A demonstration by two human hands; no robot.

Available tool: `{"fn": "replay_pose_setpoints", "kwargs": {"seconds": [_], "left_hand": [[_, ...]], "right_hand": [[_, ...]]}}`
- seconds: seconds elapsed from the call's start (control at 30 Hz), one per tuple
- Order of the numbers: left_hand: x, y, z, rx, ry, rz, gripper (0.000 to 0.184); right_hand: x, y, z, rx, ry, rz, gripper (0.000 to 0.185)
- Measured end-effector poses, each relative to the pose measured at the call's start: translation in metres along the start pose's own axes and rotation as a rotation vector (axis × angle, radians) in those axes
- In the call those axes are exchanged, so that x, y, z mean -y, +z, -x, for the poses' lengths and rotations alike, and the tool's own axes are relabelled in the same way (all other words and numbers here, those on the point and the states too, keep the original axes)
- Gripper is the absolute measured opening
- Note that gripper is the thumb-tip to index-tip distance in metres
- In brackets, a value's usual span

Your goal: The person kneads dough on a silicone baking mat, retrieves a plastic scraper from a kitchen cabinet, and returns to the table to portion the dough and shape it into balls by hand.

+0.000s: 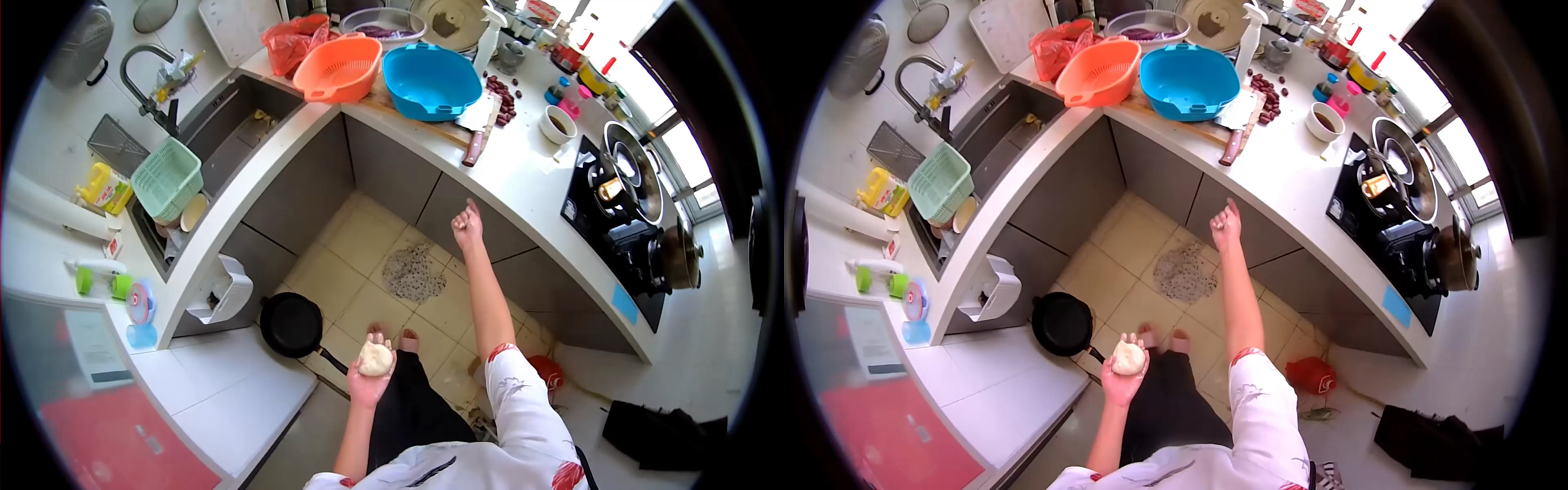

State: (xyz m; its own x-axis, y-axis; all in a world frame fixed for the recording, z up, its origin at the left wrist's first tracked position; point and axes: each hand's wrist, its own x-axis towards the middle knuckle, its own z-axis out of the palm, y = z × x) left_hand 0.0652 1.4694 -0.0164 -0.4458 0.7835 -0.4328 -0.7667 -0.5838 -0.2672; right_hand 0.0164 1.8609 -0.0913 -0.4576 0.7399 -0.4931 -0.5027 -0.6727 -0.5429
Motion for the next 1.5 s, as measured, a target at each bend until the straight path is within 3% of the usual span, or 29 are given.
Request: {"fn": "replay_pose_setpoints", "kwargs": {"seconds": [0.1, 0.17, 0.3, 0.4, 0.47, 0.57, 0.63, 0.73, 0.9, 0.97, 1.1, 1.13, 1.17, 1.23, 1.27, 1.3, 1.4, 1.43, 1.5], "left_hand": [[-0.005, -0.032, -0.007, -0.046, 0.051, -0.009, 0.05], [-0.007, -0.052, -0.021, -0.118, 0.095, 0.019, 0.049], [-0.012, -0.058, -0.032, -0.183, 0.139, 0.13, 0.047], [-0.017, -0.056, -0.038, -0.165, 0.116, 0.114, 0.048], [-0.023, -0.055, -0.043, -0.168, 0.117, 0.108, 0.049], [-0.03, -0.051, -0.049, -0.156, 0.12, 0.087, 0.05], [-0.034, -0.045, -0.052, -0.141, 0.12, 0.115, 0.05], [-0.042, -0.043, -0.053, -0.157, 0.101, 0.098, 0.051], [-0.057, -0.046, -0.064, -0.159, 0.081, 0.042, 0.052], [-0.061, -0.05, -0.07, -0.161, 0.094, 0.041, 0.052], [-0.067, -0.06, -0.087, -0.192, 0.096, 0.076, 0.051], [-0.069, -0.064, -0.092, -0.201, 0.089, 0.072, 0.051], [-0.069, -0.067, -0.097, -0.212, 0.083, 0.068, 0.05], [-0.069, -0.072, -0.108, -0.212, 0.069, 0.078, 0.049], [-0.069, -0.077, -0.113, -0.22, 0.069, 0.058, 0.05], [-0.069, -0.082, -0.118, -0.229, 0.069, 0.036, 0.051], [-0.071, -0.095, -0.138, -0.221, 0.039, 0.044, 0.051], [-0.072, -0.1, -0.146, -0.201, 0.017, 0.025, 0.051], [-0.071, -0.105, -0.168, -0.238, 0.025, -0.011, 0.05]], "right_hand": [[-0.005, 0.004, -0.047, 0.007, -0.007, -0.142, 0.013], [-0.001, 0.011, -0.058, 0.032, -0.003, -0.06, 0.01], [-0.006, 0.007, -0.071, 0.235, 0.017, -0.156, 0.021], [-0.011, 0.01, -0.046, 0.344, 0.028, -0.179, 0.008], [-0.023, 0.005, -0.021, 0.301, 0.035, -0.138, 0.026], [-0.036, -0.021, 0.028, 0.361, 0.099, -0.05, 0.028], [-0.04, -0.038, 0.067, 0.298, 0.152, 0.037, 0.029], [-0.036, -0.052, 0.127, 0.114, 0.202, 0.182, 0.014], [-0.003, -0.1, 0.199, -0.178, 0.349, 0.325, 0.022], [0.02, -0.133, 0.216, -0.013, 0.343, 0.544, 0.022], [0.057, -0.137, 0.238, -0.256, 0.31, 1.253, 0.031], [0.07, -0.146, 0.238, -0.172, 0.324, 1.517, 0.037], [0.077, -0.15, 0.24, -0.186, 0.337, 1.524, 0.037], [0.091, -0.11, 0.236, -0.066, 0.4, 2.348, 0.045], [0.091, -0.071, 0.228, -0.015, 0.592, 2.638, 0.047], [0.09, -0.061, 0.216, 0.086, 0.507, 2.687, 0.046], [0.06, -0.038, 0.154, 0.322, 0.162, 2.554, 0.035], [0.044, -0.035, 0.122, 0.383, 0.251, 2.325, 0.031], [0.002, -0.104, 0.033, 0.635, 0.27, 1.871, 0.03]]}}
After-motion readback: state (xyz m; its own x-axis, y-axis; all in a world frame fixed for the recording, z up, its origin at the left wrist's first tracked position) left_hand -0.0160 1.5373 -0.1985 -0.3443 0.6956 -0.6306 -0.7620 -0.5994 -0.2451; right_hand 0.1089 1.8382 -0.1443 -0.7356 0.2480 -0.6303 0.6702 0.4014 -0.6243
